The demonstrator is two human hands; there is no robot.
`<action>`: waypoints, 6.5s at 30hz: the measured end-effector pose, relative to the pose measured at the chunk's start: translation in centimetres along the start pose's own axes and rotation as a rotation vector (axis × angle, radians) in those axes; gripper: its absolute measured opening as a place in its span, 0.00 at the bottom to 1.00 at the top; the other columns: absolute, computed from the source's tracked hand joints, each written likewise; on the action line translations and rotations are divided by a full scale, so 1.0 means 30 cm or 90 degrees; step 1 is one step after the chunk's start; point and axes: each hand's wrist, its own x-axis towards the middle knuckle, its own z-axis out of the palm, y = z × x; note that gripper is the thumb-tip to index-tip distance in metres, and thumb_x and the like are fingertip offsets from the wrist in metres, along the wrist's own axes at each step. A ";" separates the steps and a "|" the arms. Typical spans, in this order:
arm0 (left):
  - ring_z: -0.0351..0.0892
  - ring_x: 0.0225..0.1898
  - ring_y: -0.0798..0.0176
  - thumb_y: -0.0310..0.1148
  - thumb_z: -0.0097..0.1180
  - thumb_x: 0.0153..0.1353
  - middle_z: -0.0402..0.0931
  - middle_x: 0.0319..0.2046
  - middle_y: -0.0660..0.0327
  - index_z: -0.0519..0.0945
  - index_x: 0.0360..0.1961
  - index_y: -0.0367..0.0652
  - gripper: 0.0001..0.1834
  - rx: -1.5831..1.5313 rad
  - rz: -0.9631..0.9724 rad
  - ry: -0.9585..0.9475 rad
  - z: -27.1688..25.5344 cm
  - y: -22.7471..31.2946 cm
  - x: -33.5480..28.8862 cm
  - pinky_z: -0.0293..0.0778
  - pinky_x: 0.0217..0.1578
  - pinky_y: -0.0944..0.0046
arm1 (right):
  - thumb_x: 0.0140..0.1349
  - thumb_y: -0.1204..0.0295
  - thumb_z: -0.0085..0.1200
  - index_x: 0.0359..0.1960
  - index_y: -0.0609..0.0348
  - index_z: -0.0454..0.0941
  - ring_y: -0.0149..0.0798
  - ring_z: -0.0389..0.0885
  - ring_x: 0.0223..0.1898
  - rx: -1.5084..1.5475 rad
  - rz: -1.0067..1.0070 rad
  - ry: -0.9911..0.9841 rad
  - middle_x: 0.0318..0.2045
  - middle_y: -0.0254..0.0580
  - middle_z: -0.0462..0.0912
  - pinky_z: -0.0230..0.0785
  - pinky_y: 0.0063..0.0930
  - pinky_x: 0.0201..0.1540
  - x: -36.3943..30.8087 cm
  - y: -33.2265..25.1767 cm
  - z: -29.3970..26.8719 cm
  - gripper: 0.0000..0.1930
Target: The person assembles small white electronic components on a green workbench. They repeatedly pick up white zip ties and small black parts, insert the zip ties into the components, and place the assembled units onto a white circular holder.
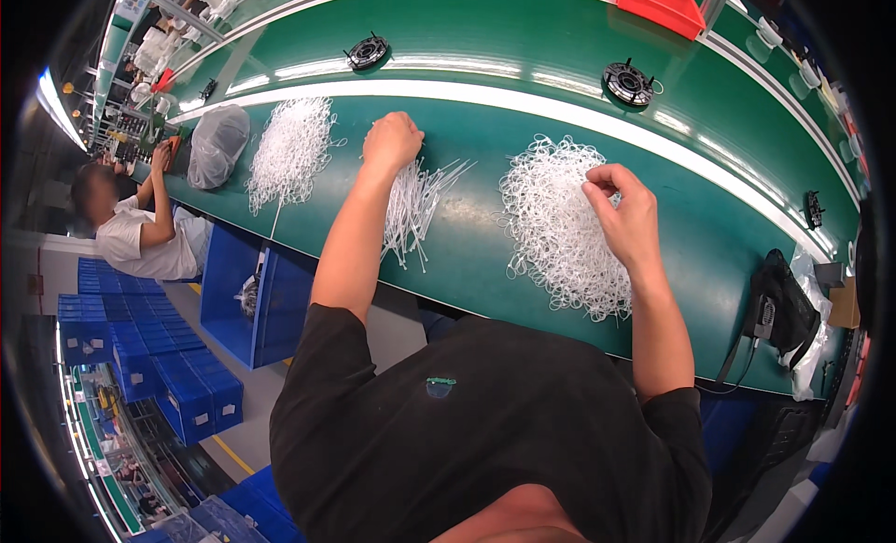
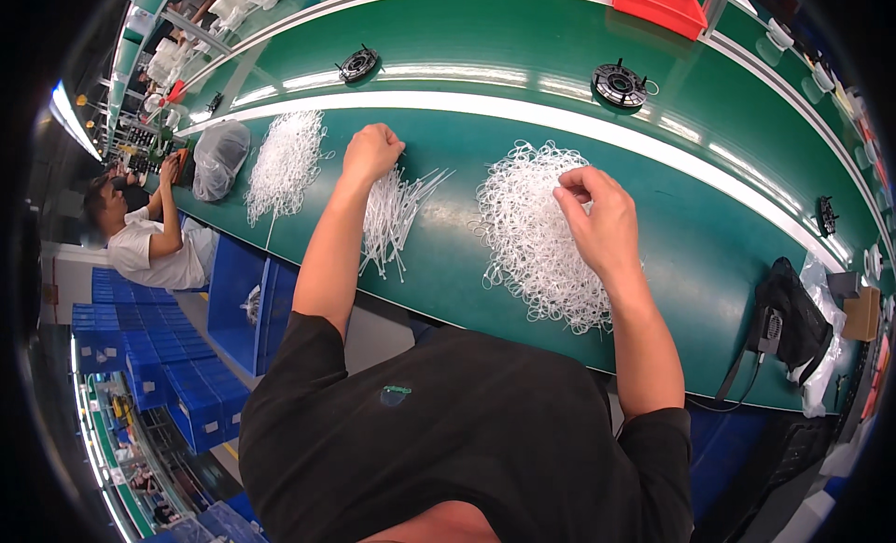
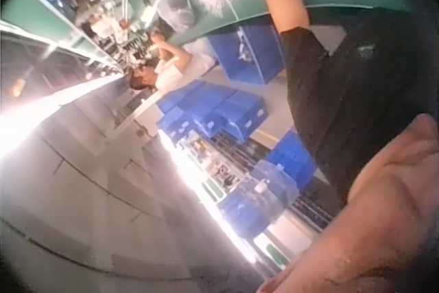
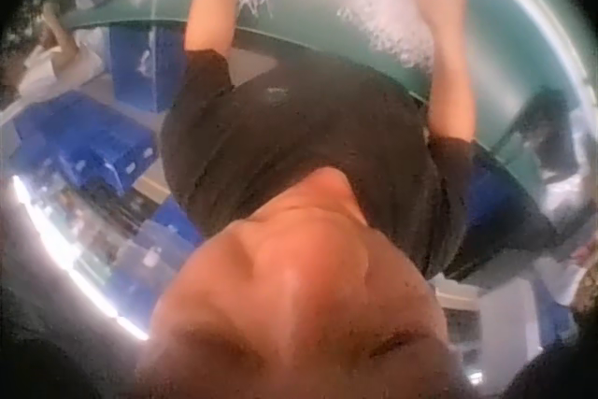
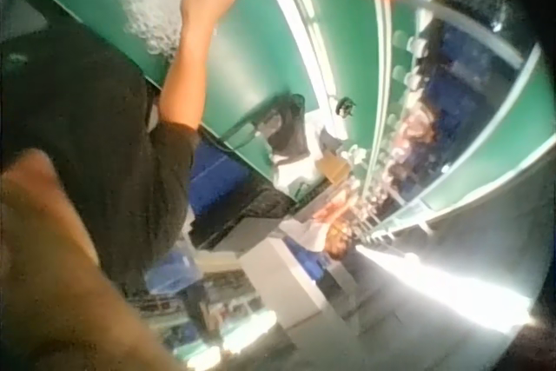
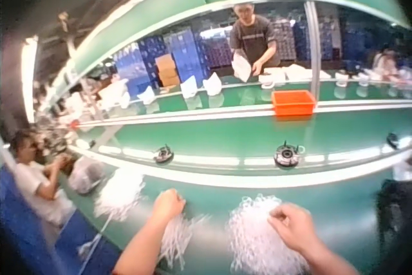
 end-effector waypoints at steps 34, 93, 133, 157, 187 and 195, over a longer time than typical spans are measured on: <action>0.79 0.32 0.69 0.29 0.54 0.72 0.79 0.37 0.58 0.73 0.43 0.40 0.05 -1.152 0.177 -0.242 0.014 0.311 -0.378 0.79 0.32 0.68 | 0.60 0.77 0.63 0.43 0.62 0.77 0.36 0.85 0.35 0.249 -0.082 -0.060 0.33 0.42 0.85 0.77 0.29 0.42 -0.022 -0.144 0.175 0.11; 0.84 0.36 0.43 0.29 0.61 0.57 0.84 0.30 0.49 0.83 0.31 0.40 0.04 -0.033 0.109 0.004 0.049 0.063 -0.252 0.78 0.40 0.48 | 0.60 0.76 0.62 0.37 0.64 0.82 0.36 0.82 0.32 0.030 -0.022 0.037 0.33 0.42 0.85 0.75 0.28 0.39 -0.022 0.014 0.006 0.06; 0.75 0.29 0.64 0.24 0.57 0.63 0.75 0.28 0.60 0.76 0.35 0.37 0.02 -0.389 0.245 -0.113 -0.150 0.190 -0.356 0.72 0.33 0.63 | 0.60 0.76 0.64 0.45 0.62 0.81 0.28 0.79 0.35 0.243 -0.013 -0.093 0.34 0.35 0.83 0.73 0.24 0.43 -0.009 -0.094 0.069 0.12; 0.77 0.26 0.74 0.26 0.60 0.67 0.82 0.32 0.61 0.79 0.42 0.39 0.05 -1.090 0.127 -0.136 0.096 0.382 -0.456 0.72 0.25 0.74 | 0.66 0.76 0.60 0.40 0.66 0.79 0.27 0.82 0.34 0.624 0.255 -0.121 0.33 0.40 0.85 0.77 0.23 0.41 -0.018 -0.112 0.176 0.06; 0.81 0.29 0.74 0.24 0.61 0.65 0.82 0.31 0.61 0.80 0.42 0.32 0.07 -0.935 0.115 -0.019 0.062 0.389 -0.497 0.81 0.28 0.73 | 0.59 0.79 0.63 0.36 0.63 0.85 0.31 0.84 0.30 0.174 -0.075 0.045 0.30 0.41 0.87 0.75 0.24 0.34 -0.047 -0.142 0.175 0.04; 0.77 0.28 0.75 0.22 0.59 0.64 0.81 0.31 0.64 0.82 0.40 0.36 0.05 -0.817 0.186 -0.039 0.087 0.368 -0.505 0.73 0.30 0.73 | 0.59 0.78 0.63 0.36 0.64 0.83 0.33 0.84 0.28 0.178 -0.066 0.058 0.29 0.43 0.86 0.75 0.26 0.32 -0.040 -0.131 0.184 0.04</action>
